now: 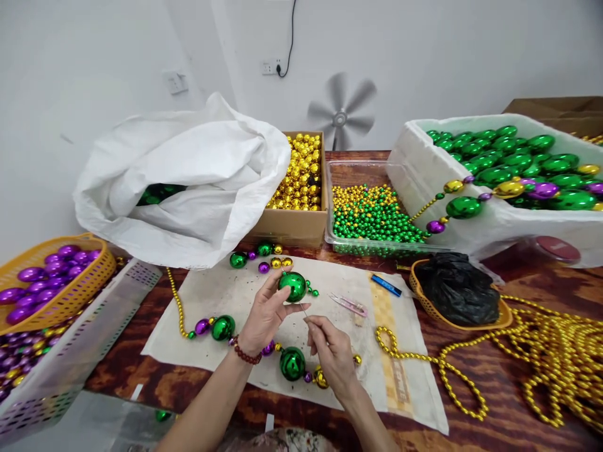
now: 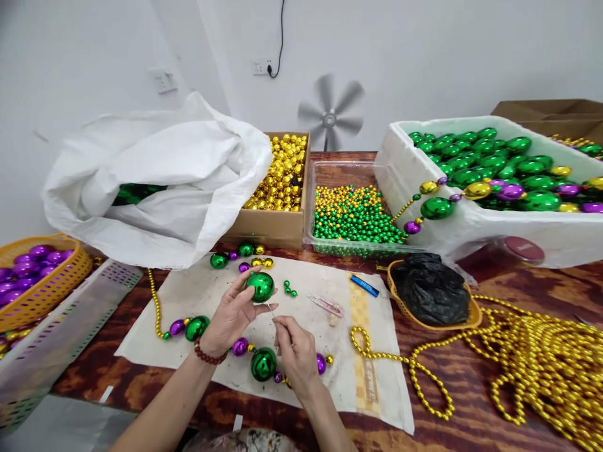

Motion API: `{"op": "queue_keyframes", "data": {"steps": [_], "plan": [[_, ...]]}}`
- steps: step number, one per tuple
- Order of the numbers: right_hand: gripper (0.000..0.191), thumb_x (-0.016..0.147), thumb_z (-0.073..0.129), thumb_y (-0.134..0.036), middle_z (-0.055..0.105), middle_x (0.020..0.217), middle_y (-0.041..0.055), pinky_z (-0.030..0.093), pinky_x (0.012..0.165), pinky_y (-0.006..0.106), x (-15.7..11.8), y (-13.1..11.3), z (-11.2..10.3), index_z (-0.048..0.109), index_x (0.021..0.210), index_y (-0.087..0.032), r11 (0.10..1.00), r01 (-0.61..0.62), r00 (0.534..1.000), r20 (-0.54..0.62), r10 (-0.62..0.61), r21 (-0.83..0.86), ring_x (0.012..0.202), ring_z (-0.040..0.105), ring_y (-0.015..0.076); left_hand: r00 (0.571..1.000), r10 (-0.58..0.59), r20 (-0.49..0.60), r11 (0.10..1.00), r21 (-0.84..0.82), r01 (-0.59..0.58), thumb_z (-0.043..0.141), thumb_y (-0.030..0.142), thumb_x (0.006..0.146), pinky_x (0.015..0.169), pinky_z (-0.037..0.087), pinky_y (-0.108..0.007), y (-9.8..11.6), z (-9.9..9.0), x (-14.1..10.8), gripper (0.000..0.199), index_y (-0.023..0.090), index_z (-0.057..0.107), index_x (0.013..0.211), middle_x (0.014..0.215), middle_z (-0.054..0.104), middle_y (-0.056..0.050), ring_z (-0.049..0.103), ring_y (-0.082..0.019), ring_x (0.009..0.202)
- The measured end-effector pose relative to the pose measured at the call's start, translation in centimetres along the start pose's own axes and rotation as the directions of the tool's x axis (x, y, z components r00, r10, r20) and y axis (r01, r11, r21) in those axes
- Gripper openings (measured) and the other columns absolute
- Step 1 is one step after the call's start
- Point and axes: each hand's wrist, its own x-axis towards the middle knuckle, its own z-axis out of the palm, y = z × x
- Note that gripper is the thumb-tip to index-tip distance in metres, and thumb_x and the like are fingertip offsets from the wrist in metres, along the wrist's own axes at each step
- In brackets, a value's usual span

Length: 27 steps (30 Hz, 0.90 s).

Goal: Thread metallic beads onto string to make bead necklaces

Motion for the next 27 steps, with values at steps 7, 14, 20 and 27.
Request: {"op": "queue_keyframes", "data": {"steps": [7, 14, 20, 27], "plan": [[0.031, 0.097, 0.046, -0.033, 0.068, 0.079, 0.0034, 0.049, 0.052, 0.021, 1.2, -0.4, -1.3, 0.064, 0.116, -0.017, 0.997, -0.042, 0.997, 0.069, 0.037, 0.072, 0.064, 0.067, 0.0136, 0.999, 0.046, -0.007, 0.994, 0.099, -0.045, 0.073, 0.033, 0.082, 0.088, 0.054, -0.034, -2.1, 0.8, 0.7, 0.044, 0.026, 0.063, 0.124, 0.109, 0.065, -0.003, 0.063, -0.016, 0.092], [0.037, 0.080, 0.068, -0.052, 0.072, 0.069, 0.0080, 0.043, 0.044, 0.021, 1.6, 1.6, -4.1, 0.063, 0.079, -0.016, 0.916, -0.248, 0.950, -0.107, 0.294, 0.317, 0.056, 0.069, 0.0184, 0.997, 0.006, 0.077, 0.892, 0.451, -0.040, 0.076, 0.032, 0.079, 0.095, 0.047, -0.033, -4.6, 1.3, 1.6, 0.045, 0.025, 0.067, 0.123, 0.119, 0.064, -0.007, 0.062, -0.022, 0.101], [0.039, 0.073, 0.074, -0.054, 0.071, 0.071, 0.0076, 0.040, 0.042, 0.021, 0.7, 3.1, -6.8, 0.065, 0.076, -0.016, 0.904, -0.312, 0.917, -0.156, 0.367, 0.293, 0.056, 0.065, 0.0172, 0.976, 0.189, 0.105, 0.317, 0.934, -0.162, 0.058, 0.019, 0.087, 0.099, 0.042, -0.043, -2.8, -3.8, 4.8, 0.015, 0.020, 0.072, 0.091, 0.100, 0.067, -0.011, 0.060, -0.028, 0.100], [0.036, 0.079, 0.067, -0.054, 0.060, 0.054, -0.0001, 0.031, 0.041, 0.023, -0.2, 3.9, -6.4, 0.064, 0.076, -0.017, 0.913, -0.343, 0.916, -0.135, 0.377, 0.221, 0.044, 0.047, 0.0127, 0.982, 0.059, 0.180, -0.125, 0.977, -0.171, 0.054, 0.013, 0.085, 0.097, 0.038, -0.047, -3.6, -5.1, 7.8, 0.013, 0.019, 0.066, 0.088, 0.100, 0.065, -0.012, 0.054, -0.030, 0.104]]}}
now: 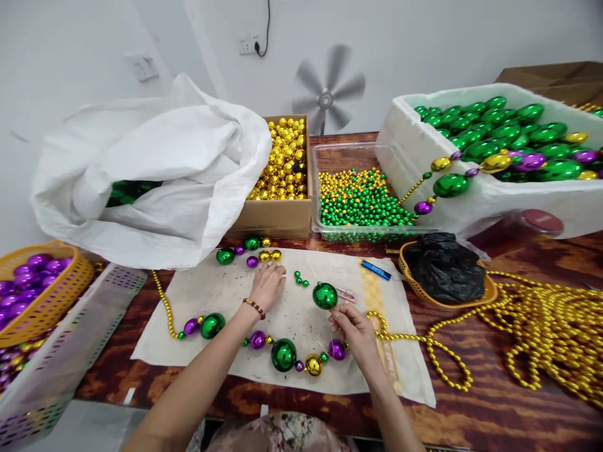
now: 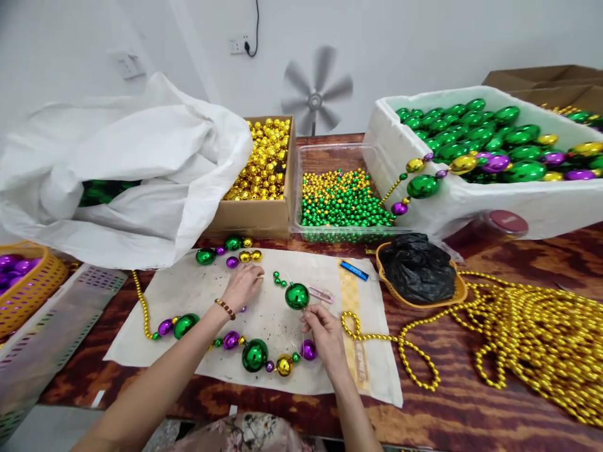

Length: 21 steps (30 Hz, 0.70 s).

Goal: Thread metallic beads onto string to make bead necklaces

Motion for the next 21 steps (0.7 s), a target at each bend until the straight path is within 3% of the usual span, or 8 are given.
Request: {"op": "queue_keyframes", "data": {"steps": [3, 6, 11, 16, 19, 21], "plan": [[0.037, 0.080, 0.065, -0.054, 0.061, 0.057, 0.0005, 0.033, 0.043, 0.023, -0.2, 0.1, 0.1, 0.064, 0.076, -0.018, 1.000, 0.011, 1.000, 0.007, -0.011, -0.027, 0.048, 0.051, 0.0142, 1.000, -0.016, 0.027, 0.999, 0.030, 0.015, 0.059, 0.012, 0.082, 0.096, 0.037, -0.048, 0.0, 0.5, 0.3, 0.014, 0.017, 0.065, 0.094, 0.106, 0.064, -0.014, 0.052, -0.033, 0.108], [0.037, 0.081, 0.064, -0.055, 0.060, 0.057, 0.0004, 0.036, 0.044, 0.024, -0.3, 0.1, -0.1, 0.064, 0.076, -0.018, 0.998, 0.005, 1.000, 0.021, -0.004, -0.059, 0.050, 0.053, 0.0152, 0.998, -0.020, 0.056, 0.999, 0.030, 0.019, 0.060, 0.015, 0.083, 0.094, 0.039, -0.044, -1.1, -0.4, -0.1, 0.018, 0.017, 0.062, 0.100, 0.107, 0.062, -0.012, 0.054, -0.030, 0.104], [0.038, 0.080, 0.065, -0.056, 0.064, 0.067, 0.0028, 0.041, 0.045, 0.024, -0.2, 0.2, 0.1, 0.064, 0.077, -0.018, 0.999, 0.017, 0.999, 0.044, -0.016, -0.029, 0.054, 0.057, 0.0161, 0.987, 0.051, 0.152, 0.996, 0.065, -0.061, 0.055, 0.015, 0.085, 0.087, 0.039, -0.039, -2.4, -2.5, -3.5, 0.013, 0.019, 0.059, 0.097, 0.095, 0.061, -0.007, 0.054, -0.025, 0.094], [0.039, 0.080, 0.066, -0.057, 0.066, 0.069, 0.0034, 0.045, 0.048, 0.025, 0.1, 0.5, 0.7, 0.065, 0.078, -0.018, 0.998, 0.046, 0.998, 0.043, -0.044, -0.036, 0.053, 0.060, 0.0163, 0.953, 0.119, 0.280, 0.944, 0.267, -0.196, 0.055, 0.012, 0.085, 0.083, 0.033, -0.041, -1.5, -2.5, -6.5, 0.011, 0.021, 0.062, 0.088, 0.097, 0.061, -0.009, 0.048, -0.028, 0.097], [0.036, 0.081, 0.065, -0.053, 0.066, 0.070, 0.0027, 0.045, 0.048, 0.024, 0.0, 0.7, 0.9, 0.064, 0.079, -0.018, 0.999, 0.032, 0.998, 0.052, -0.030, -0.036, 0.054, 0.061, 0.0156, 0.953, 0.124, 0.278, 0.942, 0.267, -0.201, 0.054, 0.013, 0.086, 0.084, 0.033, -0.042, -1.4, -2.2, -6.6, 0.011, 0.020, 0.062, 0.083, 0.095, 0.062, -0.009, 0.047, -0.028, 0.097], [0.033, 0.082, 0.064, -0.051, 0.066, 0.070, 0.0022, 0.045, 0.049, 0.024, -0.2, 0.6, 0.9, 0.064, 0.079, -0.018, 0.999, 0.030, 0.998, 0.062, -0.028, -0.038, 0.054, 0.061, 0.0153, 0.965, 0.129, 0.230, 0.971, 0.168, -0.170, 0.057, 0.016, 0.086, 0.086, 0.033, -0.042, -1.6, -2.1, -6.3, 0.008, 0.020, 0.063, 0.082, 0.092, 0.062, -0.008, 0.049, -0.027, 0.096]]}}
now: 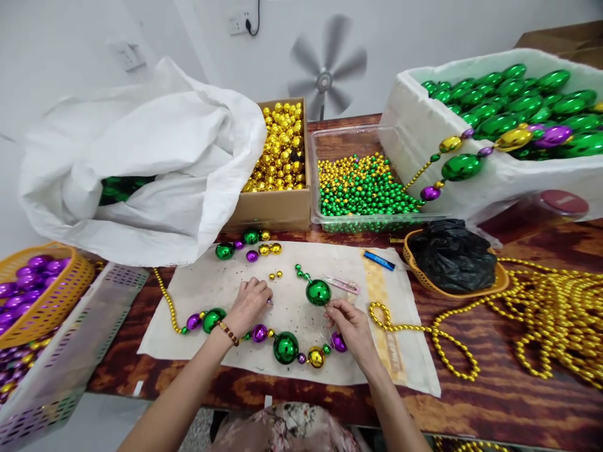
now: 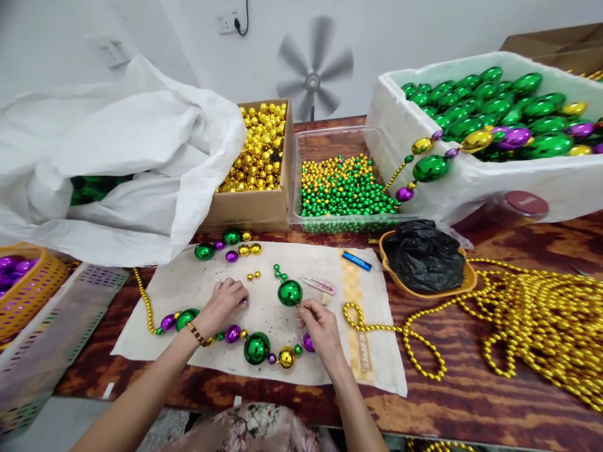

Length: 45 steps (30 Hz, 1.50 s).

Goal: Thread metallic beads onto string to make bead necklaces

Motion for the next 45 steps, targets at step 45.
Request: {"op": "queue_keyframes", "data": {"steps": [45], "plan": [[0.036, 0.080, 0.065, -0.054, 0.065, 0.066, 0.0023, 0.036, 0.045, 0.023, 0.6, -0.1, -2.3, 0.065, 0.076, -0.018, 0.993, -0.103, 0.982, 0.155, 0.110, -0.050, 0.050, 0.054, 0.0135, 0.897, -0.418, 0.144, -0.509, -0.855, -0.100, 0.082, 0.020, 0.072, 0.106, 0.046, -0.038, 8.4, 0.9, 2.9, 0.030, 0.014, 0.072, 0.100, 0.106, 0.077, -0.013, 0.070, -0.023, 0.109]]}}
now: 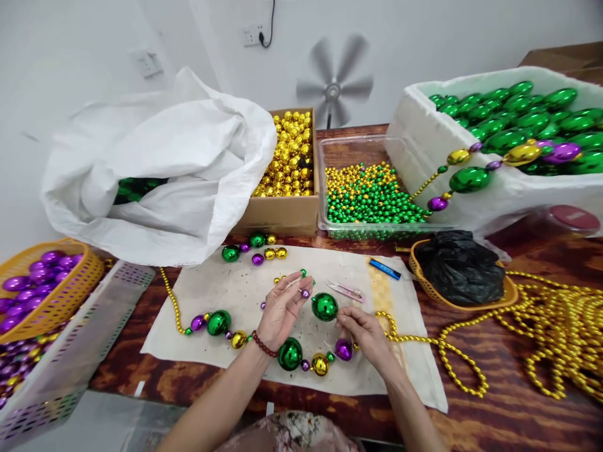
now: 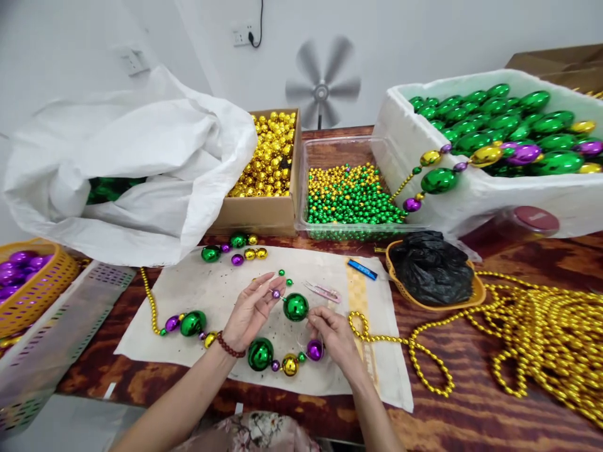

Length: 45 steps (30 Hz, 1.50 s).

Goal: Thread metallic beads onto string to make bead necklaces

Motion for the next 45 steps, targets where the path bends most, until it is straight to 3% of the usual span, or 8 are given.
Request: {"op": "queue_keyframes", "data": {"steps": [9, 16, 22, 24, 29, 34, 40, 45], "plan": [[0.029, 0.083, 0.061, -0.047, 0.072, 0.075, 0.0021, 0.048, 0.050, 0.027, 0.9, -0.1, -1.2, 0.071, 0.090, -0.021, 0.973, 0.075, 0.994, -0.056, -0.089, -0.217, 0.050, 0.063, 0.0166, 0.979, 0.196, 0.050, 0.949, 0.244, -0.202, 0.080, 0.037, 0.075, 0.097, 0.053, -0.039, -0.4, 1.5, -0.3, 0.026, 0.014, 0.078, 0.087, 0.101, 0.076, -0.011, 0.069, -0.023, 0.102], [0.028, 0.100, 0.047, -0.034, 0.073, 0.109, 0.0073, 0.054, 0.065, 0.027, 0.6, -4.2, 0.5, 0.069, 0.111, -0.022, 0.691, 0.438, 0.856, 0.033, -0.515, -0.576, 0.076, 0.071, 0.0183, 0.963, 0.265, 0.056, 0.937, 0.220, -0.271, 0.080, 0.037, 0.074, 0.092, 0.058, -0.047, 0.9, 3.2, -1.4, 0.024, 0.016, 0.078, 0.085, 0.095, 0.075, -0.009, 0.070, -0.025, 0.095], [0.031, 0.102, 0.044, -0.031, 0.075, 0.087, 0.0076, 0.051, 0.062, 0.027, 2.0, -3.9, 1.6, 0.073, 0.096, -0.021, 0.498, 0.497, 0.791, 0.134, -0.597, -0.710, 0.076, 0.071, 0.0211, 0.940, 0.284, 0.188, 0.852, 0.400, -0.338, 0.063, 0.044, 0.089, 0.096, 0.054, -0.049, 2.9, 1.7, -0.5, 0.031, 0.017, 0.076, 0.096, 0.099, 0.075, -0.011, 0.069, -0.026, 0.100], [0.031, 0.101, 0.045, -0.033, 0.074, 0.084, 0.0069, 0.051, 0.060, 0.026, 2.1, -3.7, 1.2, 0.073, 0.094, -0.019, 0.615, 0.491, 0.814, 0.073, -0.576, -0.617, 0.069, 0.069, 0.0189, 0.899, 0.388, 0.204, 0.653, 0.627, -0.424, 0.049, 0.046, 0.096, 0.098, 0.050, -0.049, 4.0, 0.1, 1.6, 0.039, 0.017, 0.074, 0.100, 0.103, 0.074, -0.012, 0.067, -0.027, 0.102], [0.028, 0.097, 0.052, -0.037, 0.063, 0.066, 0.0003, 0.047, 0.050, 0.022, 1.3, -5.9, 1.1, 0.070, 0.089, -0.017, 0.901, 0.395, 0.913, -0.037, -0.407, -0.177, 0.048, 0.057, 0.0113, 0.823, 0.444, 0.354, -0.344, 0.916, -0.209, 0.056, 0.035, 0.092, 0.103, 0.038, -0.054, 5.8, -3.1, 8.2, 0.031, 0.017, 0.070, 0.114, 0.126, 0.065, -0.015, 0.048, -0.036, 0.124], [0.025, 0.093, 0.060, -0.038, 0.063, 0.064, 0.0005, 0.048, 0.049, 0.021, -0.4, -9.0, 1.2, 0.072, 0.088, -0.016, 0.922, 0.383, 0.921, -0.095, -0.377, 0.061, 0.051, 0.059, 0.0113, 0.867, 0.305, 0.394, -0.646, 0.755, -0.116, 0.055, 0.035, 0.093, 0.094, 0.038, -0.051, 5.4, -3.5, 11.1, 0.034, 0.015, 0.065, 0.119, 0.123, 0.064, -0.017, 0.048, -0.036, 0.118], [0.029, 0.087, 0.066, -0.044, 0.067, 0.063, 0.0023, 0.048, 0.046, 0.024, -1.3, -8.7, 1.6, 0.071, 0.094, -0.016, 0.945, 0.289, 0.957, -0.033, -0.287, 0.153, 0.049, 0.061, 0.0141, 0.813, 0.342, 0.472, -0.440, 0.845, -0.306, 0.063, 0.029, 0.087, 0.103, 0.029, -0.058, 6.1, -3.4, 10.6, 0.028, 0.018, 0.066, 0.112, 0.119, 0.065, -0.018, 0.046, -0.038, 0.123], [0.031, 0.090, 0.060, -0.047, 0.065, 0.063, 0.0012, 0.048, 0.047, 0.023, -0.4, -6.1, 3.4, 0.067, 0.086, -0.017, 0.965, 0.258, 0.966, -0.017, -0.258, 0.036, 0.049, 0.061, 0.0135, 0.878, 0.351, 0.326, 0.493, 0.733, -0.469, 0.069, 0.033, 0.082, 0.091, 0.049, -0.042, 6.9, -1.8, 7.0, 0.042, 0.025, 0.061, 0.122, 0.111, 0.063, -0.006, 0.063, -0.024, 0.100]]}}
